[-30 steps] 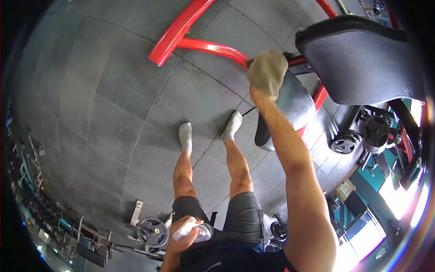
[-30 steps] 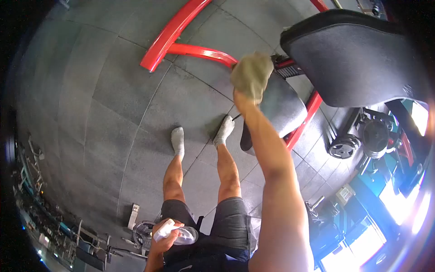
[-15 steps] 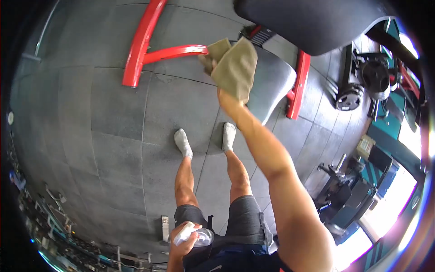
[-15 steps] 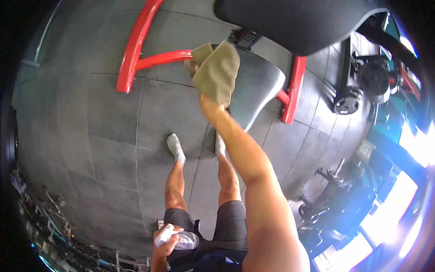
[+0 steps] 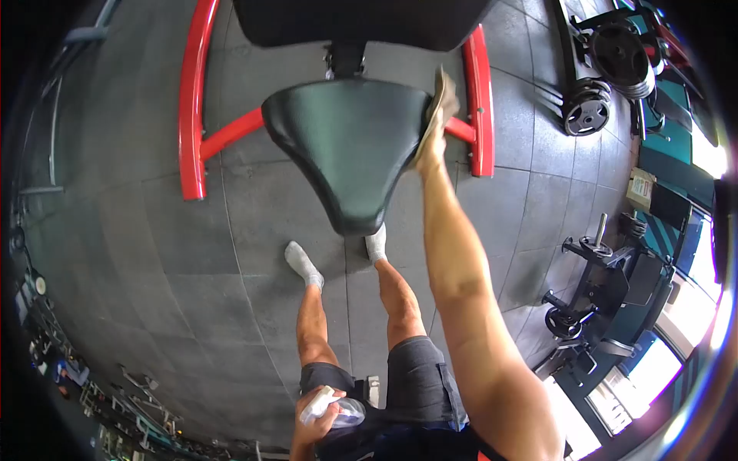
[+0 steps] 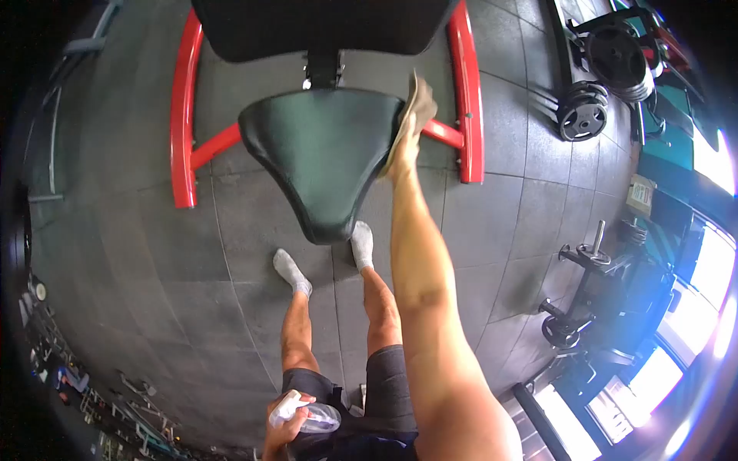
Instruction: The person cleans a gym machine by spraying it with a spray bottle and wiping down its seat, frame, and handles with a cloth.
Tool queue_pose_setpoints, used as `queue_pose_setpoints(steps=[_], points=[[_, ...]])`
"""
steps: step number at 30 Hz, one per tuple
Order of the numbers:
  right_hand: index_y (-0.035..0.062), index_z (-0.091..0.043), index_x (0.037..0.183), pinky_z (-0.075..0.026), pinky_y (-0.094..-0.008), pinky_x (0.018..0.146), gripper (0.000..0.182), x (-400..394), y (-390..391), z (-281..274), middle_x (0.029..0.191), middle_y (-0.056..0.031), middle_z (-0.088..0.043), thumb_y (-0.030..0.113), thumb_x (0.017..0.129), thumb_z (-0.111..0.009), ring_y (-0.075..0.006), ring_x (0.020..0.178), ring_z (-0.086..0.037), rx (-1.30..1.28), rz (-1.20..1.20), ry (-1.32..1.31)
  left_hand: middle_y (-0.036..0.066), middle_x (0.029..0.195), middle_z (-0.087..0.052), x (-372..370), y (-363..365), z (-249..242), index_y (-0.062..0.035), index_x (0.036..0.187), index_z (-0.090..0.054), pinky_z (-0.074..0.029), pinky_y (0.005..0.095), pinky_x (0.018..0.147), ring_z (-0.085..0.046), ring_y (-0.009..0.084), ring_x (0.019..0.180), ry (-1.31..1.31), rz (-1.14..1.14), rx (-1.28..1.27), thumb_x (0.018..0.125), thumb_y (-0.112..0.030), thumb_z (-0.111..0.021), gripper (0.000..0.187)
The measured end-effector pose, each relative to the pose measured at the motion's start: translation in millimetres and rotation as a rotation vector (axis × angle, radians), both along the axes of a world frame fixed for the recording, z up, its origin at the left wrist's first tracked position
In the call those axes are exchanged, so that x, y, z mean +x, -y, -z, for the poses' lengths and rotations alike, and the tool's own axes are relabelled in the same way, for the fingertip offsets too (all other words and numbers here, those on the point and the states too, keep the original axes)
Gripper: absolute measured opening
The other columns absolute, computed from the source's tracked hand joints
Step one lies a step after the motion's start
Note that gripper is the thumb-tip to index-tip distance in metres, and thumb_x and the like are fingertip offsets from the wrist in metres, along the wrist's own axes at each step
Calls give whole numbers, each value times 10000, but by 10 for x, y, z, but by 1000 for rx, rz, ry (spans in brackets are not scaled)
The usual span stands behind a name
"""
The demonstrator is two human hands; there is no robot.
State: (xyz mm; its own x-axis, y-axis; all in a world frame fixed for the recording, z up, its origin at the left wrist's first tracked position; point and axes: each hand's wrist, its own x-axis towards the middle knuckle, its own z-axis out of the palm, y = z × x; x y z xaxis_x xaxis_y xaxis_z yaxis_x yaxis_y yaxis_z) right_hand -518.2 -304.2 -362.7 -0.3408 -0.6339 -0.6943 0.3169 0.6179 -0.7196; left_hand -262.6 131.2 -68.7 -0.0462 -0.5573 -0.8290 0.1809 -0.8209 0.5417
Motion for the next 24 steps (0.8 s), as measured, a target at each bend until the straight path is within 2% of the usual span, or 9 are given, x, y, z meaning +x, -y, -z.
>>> queue_pose_setpoints(steps=[3,6,7,8,9,11,15,18,24], points=[[77,-90,1584,-245,-425,1183,1030,325,-865,-106,1620,-177,-169,741,893,-468,-321,1474,-223,144,-92,367,100,906,-704,-102,152,-173,12,995,-708,-547,272,618,-695,142,695,95,133,-9,819,23,-588,213],[90,-21,1589,-195,-386,1199,1001,648,-1828,-1029,1628,-177,-141,672,928,-497,-300,1499,-146,60,-521,115,92,888,-709,-165,225,-419,-9,1020,-714,-551,284,638,-691,142,687,149,184,-241,800,12,-617,241],[84,-38,1588,-238,-403,1183,1021,656,-2042,-1163,1622,-199,-150,671,913,-530,-311,1486,-196,111,-504,216,94,888,-710,-167,229,-524,-9,1023,-714,-551,284,643,-690,143,685,189,207,-327,797,9,-623,244],[97,-250,1562,-316,-376,1148,851,606,-2344,-974,1565,-145,-338,587,943,-567,-275,1416,-356,250,-450,318,97,915,-718,-171,215,-575,-4,1038,-711,-552,284,655,-691,140,694,255,188,-474,800,6,-631,251],[116,-375,1508,-371,-434,1114,754,512,-2406,-1120,1489,-125,-450,575,943,-575,-289,1326,-467,357,-350,740,98,922,-719,-154,296,-739,-3,1039,-707,-553,286,655,-692,140,699,304,153,-479,804,7,-628,249],[119,-450,1450,-410,-481,1082,669,548,-2165,-2452,1417,-109,-522,534,946,-596,-283,1266,-522,433,-342,966,100,936,-723,-190,403,-1100,0,1042,-701,-555,289,656,-695,140,710,369,65,-472,811,9,-624,243],[11,-472,1398,-449,-431,1052,627,694,-1923,-3671,1309,-131,-601,321,913,-721,-265,1219,-563,145,-906,982,63,949,-709,-46,412,-1581,0,1103,-671,-549,283,722,-684,128,783,404,-206,-558,845,-17,-619,264],[-44,-559,1304,-477,-349,989,615,908,-1608,-4661,1276,-129,-621,408,914,-706,-206,1169,-579,-225,-1555,710,85,1016,-710,251,443,-1889,5,1193,-643,-543,293,801,-680,159,940,554,-209,-729,838,-40,-635,358],[-50,-571,1285,-460,-354,996,537,1463,-1550,-5928,1198,-147,-649,323,919,-692,-221,1145,-586,-868,-1908,440,40,1135,-632,501,733,-2683,36,1419,-434,-485,325,946,-615,157,1034,97,-590,-946,812,-85,-669,662]])
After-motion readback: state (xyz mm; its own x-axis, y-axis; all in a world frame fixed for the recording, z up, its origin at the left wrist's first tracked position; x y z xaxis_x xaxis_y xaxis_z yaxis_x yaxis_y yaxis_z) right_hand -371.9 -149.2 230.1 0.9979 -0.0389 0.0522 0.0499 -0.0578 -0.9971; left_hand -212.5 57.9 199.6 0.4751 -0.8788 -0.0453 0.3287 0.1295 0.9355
